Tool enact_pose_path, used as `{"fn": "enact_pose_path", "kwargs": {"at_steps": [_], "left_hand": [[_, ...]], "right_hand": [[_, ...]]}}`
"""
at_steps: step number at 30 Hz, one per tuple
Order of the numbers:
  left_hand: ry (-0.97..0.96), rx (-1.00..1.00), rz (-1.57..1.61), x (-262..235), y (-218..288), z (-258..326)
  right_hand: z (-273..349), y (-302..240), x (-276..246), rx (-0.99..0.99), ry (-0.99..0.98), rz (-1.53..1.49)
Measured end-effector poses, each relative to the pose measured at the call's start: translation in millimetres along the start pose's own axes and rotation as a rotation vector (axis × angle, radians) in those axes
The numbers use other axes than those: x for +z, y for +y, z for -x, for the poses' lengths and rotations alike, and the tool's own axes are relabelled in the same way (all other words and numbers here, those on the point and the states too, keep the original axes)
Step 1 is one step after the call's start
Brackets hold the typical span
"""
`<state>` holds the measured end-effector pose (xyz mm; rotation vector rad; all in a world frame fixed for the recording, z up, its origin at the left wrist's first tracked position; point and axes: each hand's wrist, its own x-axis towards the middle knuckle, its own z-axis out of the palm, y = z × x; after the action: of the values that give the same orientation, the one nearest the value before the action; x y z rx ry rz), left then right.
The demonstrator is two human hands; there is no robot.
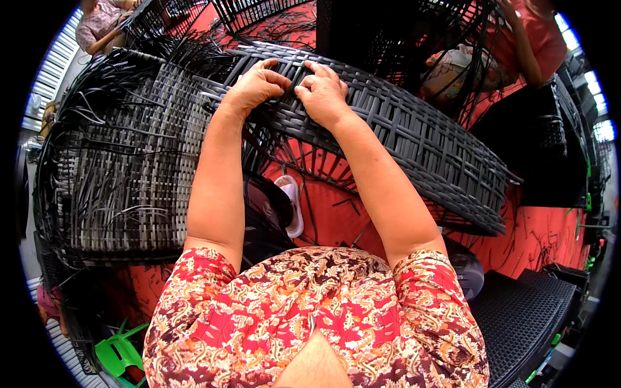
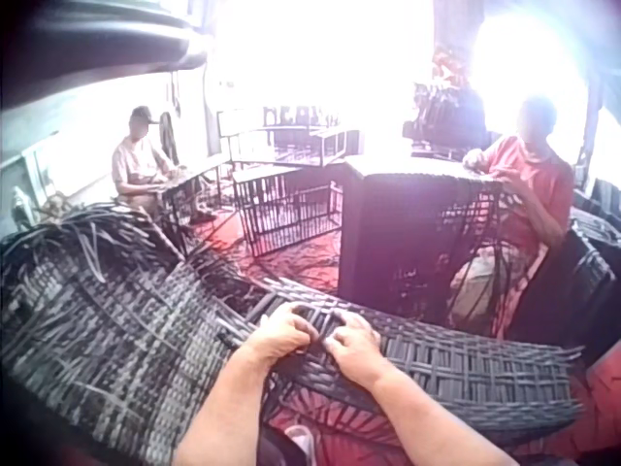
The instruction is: The person weaves black wicker strips into a furniture frame, pulling and tucking the strands by hand to create a lattice pattern.
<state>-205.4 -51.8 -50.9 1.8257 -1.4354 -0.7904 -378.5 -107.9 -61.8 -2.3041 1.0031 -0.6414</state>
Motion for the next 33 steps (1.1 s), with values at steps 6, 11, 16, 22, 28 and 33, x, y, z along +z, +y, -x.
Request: {"fn": "enact_pose_path", "kwargs": {"at_steps": [6,11,16,22,28,33], "left_hand": [[0.01,-0.017,-0.403,-2,17,6],[0.052,0.012,-0.437,0,25,9],[0.127,0.154,-0.511,6,39,13],[0.164,0.3,-0.518,2,39,14],[0.201,0.413,-0.536,-5,40,17],[0.249,0.322,-0.401,-24,18,12]], "right_hand": [[0,1,0,-0.022,0.001,0.043],[4,-5,-1,-0.041,0.036,0.073],[11,-8,-3,-0.082,0.1,0.121],[13,-14,-4,-0.104,0.146,0.135],[10,-11,-2,-0.112,0.202,-0.042],[-7,-21,2,-0.181,0.154,-0.016]]}}
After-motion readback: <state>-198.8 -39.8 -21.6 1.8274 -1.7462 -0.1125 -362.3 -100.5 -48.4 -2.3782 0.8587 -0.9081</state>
